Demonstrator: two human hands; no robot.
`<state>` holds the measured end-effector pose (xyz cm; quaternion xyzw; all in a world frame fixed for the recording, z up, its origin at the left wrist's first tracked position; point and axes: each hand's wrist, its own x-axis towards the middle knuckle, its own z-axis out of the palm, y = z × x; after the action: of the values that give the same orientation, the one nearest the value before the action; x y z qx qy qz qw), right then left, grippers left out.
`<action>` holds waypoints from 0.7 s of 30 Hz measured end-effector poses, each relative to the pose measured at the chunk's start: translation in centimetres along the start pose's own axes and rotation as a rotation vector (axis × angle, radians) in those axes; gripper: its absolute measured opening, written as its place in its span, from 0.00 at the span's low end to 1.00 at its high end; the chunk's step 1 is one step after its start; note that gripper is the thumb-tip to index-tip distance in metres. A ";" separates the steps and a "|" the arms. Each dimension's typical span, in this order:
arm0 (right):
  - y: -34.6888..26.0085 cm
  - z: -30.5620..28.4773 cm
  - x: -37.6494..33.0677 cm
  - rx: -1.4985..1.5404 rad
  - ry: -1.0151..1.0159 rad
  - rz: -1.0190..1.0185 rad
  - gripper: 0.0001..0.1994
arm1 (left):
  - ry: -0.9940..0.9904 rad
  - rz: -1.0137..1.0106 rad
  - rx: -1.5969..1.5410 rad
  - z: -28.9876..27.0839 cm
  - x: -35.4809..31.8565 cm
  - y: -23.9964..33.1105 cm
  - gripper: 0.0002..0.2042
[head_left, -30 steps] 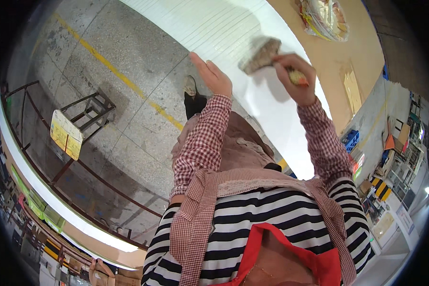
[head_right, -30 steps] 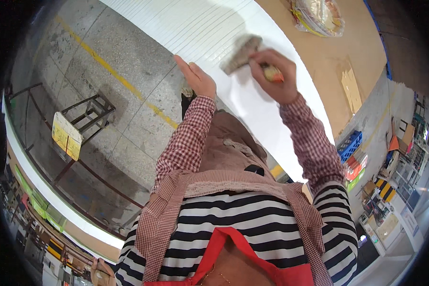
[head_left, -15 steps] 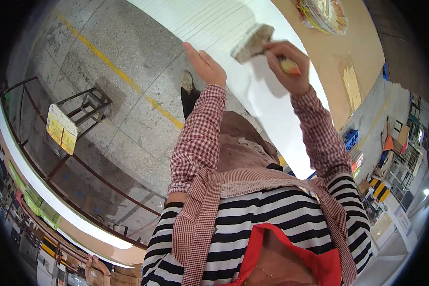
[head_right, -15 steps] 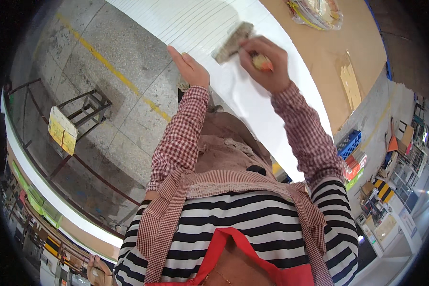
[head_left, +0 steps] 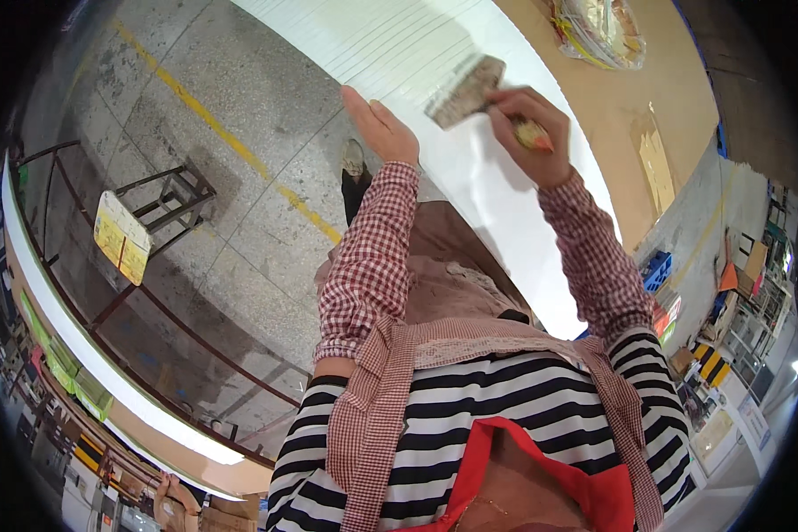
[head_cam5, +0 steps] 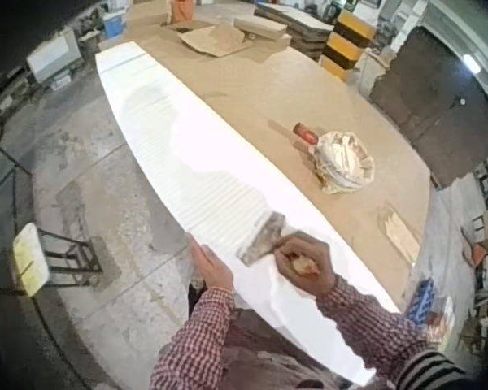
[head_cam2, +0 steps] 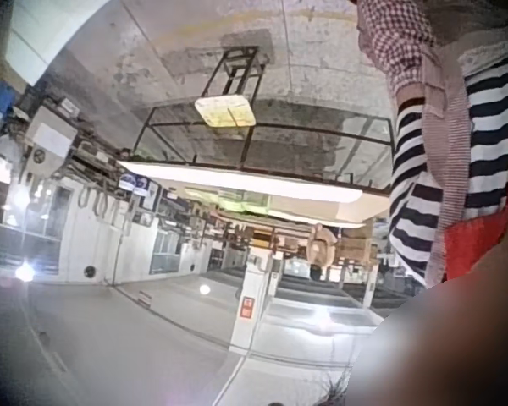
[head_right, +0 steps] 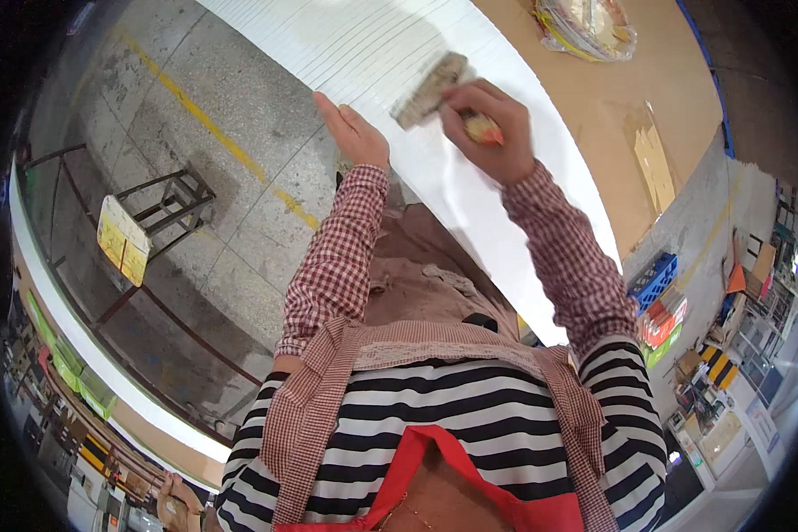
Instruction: Applying glue to a large sheet of paper using a handheld brush.
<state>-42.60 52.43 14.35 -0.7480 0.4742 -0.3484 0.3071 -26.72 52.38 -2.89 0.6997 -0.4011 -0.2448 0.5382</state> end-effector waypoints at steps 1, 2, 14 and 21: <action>0.4 0.5 0.8 0.025 0.031 -0.016 0.03 | 0.004 0.015 0.030 0.1 -0.1 -0.1 0.27; 1.6 0.9 0.7 -0.008 0.019 -0.055 0.03 | 0.007 0.031 0.058 0.3 -0.1 -0.1 0.27; 1.9 -1.2 3.0 0.215 0.137 0.101 0.04 | 0.060 0.054 0.048 0.1 0.1 -0.2 0.27; 5.9 0.1 2.4 0.010 0.118 0.023 0.04 | 0.065 0.100 0.113 -0.8 -0.3 -1.2 0.27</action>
<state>-44.70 48.05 10.21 -0.7192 0.4982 -0.3907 0.2862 -25.96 53.17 -3.80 0.7157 -0.4311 -0.1717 0.5220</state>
